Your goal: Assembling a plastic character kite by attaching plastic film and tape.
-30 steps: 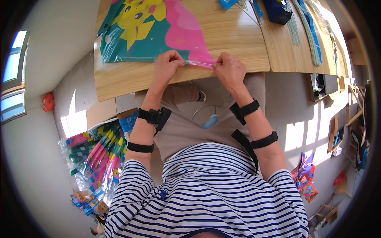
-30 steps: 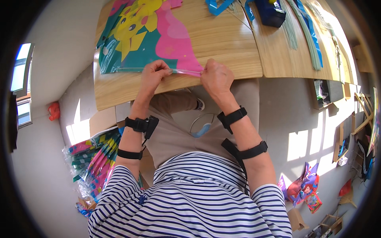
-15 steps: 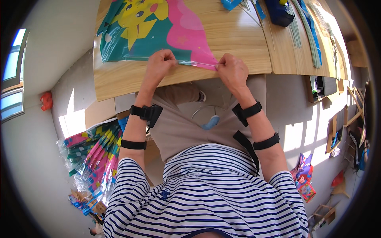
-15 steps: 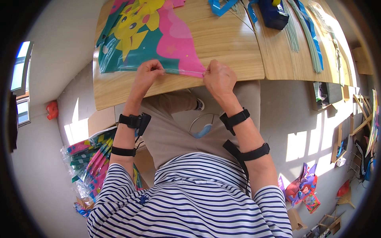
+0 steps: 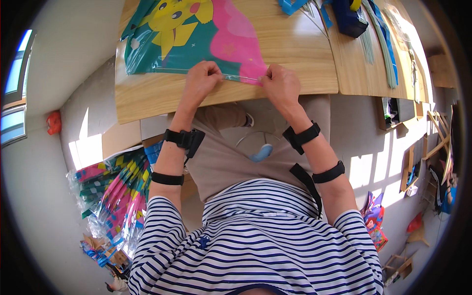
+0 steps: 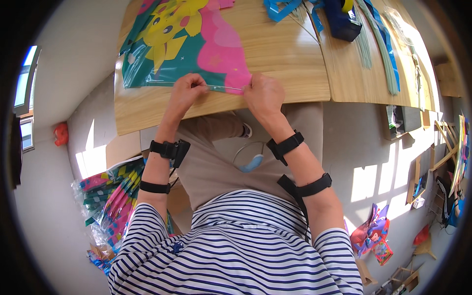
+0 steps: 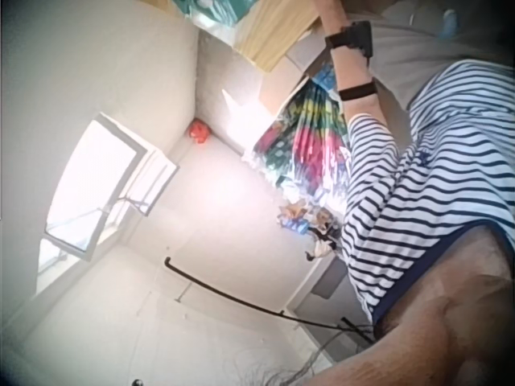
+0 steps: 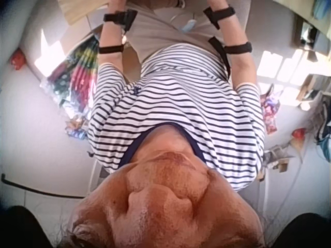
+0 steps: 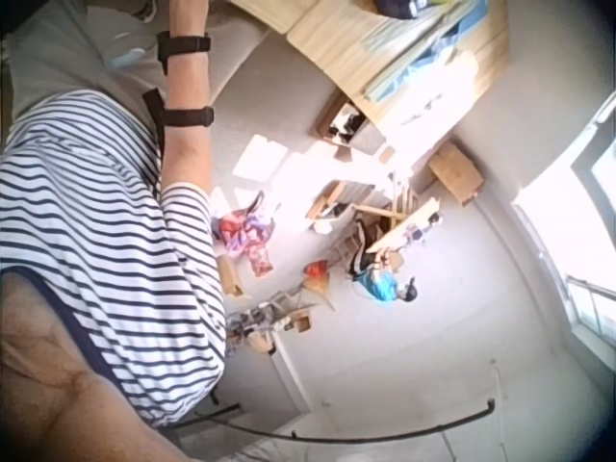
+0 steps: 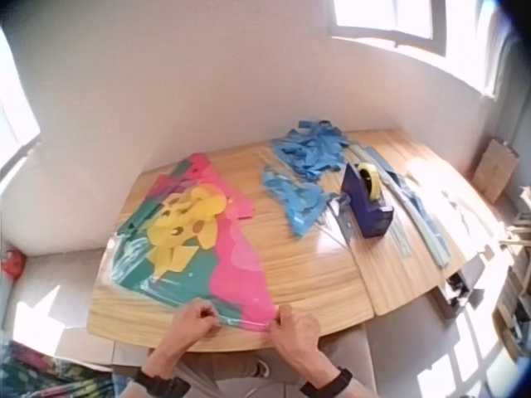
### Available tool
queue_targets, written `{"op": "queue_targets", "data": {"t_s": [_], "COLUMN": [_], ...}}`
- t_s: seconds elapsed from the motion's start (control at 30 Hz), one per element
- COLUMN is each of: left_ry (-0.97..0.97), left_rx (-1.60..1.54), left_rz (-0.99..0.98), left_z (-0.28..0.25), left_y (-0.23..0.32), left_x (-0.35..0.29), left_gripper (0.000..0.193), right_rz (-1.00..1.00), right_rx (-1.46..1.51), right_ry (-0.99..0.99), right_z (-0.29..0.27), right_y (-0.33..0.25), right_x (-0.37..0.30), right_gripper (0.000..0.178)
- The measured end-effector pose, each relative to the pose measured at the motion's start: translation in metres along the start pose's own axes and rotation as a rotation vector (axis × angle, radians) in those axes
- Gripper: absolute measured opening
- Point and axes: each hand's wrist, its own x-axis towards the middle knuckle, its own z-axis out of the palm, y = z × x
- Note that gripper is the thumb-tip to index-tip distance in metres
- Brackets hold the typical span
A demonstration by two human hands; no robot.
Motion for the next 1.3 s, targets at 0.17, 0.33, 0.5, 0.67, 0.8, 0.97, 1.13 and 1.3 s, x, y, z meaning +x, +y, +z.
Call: {"op": "queue_targets", "data": {"t_s": [0.17,0.33,0.5,0.67,0.8,0.97,1.13,1.3], "left_ry": [-0.076,-0.108,-0.099,-0.058,-0.066,-0.064,-0.030,-0.008], "left_rx": [-0.171,-0.377,-0.400,-0.421,-0.545,-0.574,-0.584,-0.635], "left_rz": [-0.084,-0.167,-0.272,-0.310,-0.325,-0.376,-0.417,-0.444], "left_z": [-0.002,-0.021,-0.045,-0.069,-0.079,-0.096,-0.115,-0.123], "left_y": [-0.012,-0.022,-0.024,-0.040,-0.057,-0.063,-0.073,-0.076], "left_x": [0.007,0.012,0.012,0.018,0.020,0.018,0.017,0.016], "left_gripper": [0.013,0.010,0.011,0.011,0.008,0.005,0.007,0.006], "right_rz": [0.017,0.004,0.017,0.002,0.004,0.000,-0.004,0.006], "right_rx": [-0.061,-0.084,-0.072,-0.077,-0.074,-0.085,-0.083,-0.086], "right_ry": [0.036,0.024,0.034,0.042,0.022,0.025,0.029,0.024], "right_z": [0.008,0.008,0.010,0.011,0.009,0.010,0.012,0.009], "right_y": [-0.004,-0.002,-0.001,0.000,0.000,0.001,0.002,0.000], "right_x": [0.001,0.001,0.001,0.001,0.001,0.001,0.001,0.000], "right_gripper": [0.021,0.021,0.022,0.023,0.023,0.023,0.023,0.023]}}
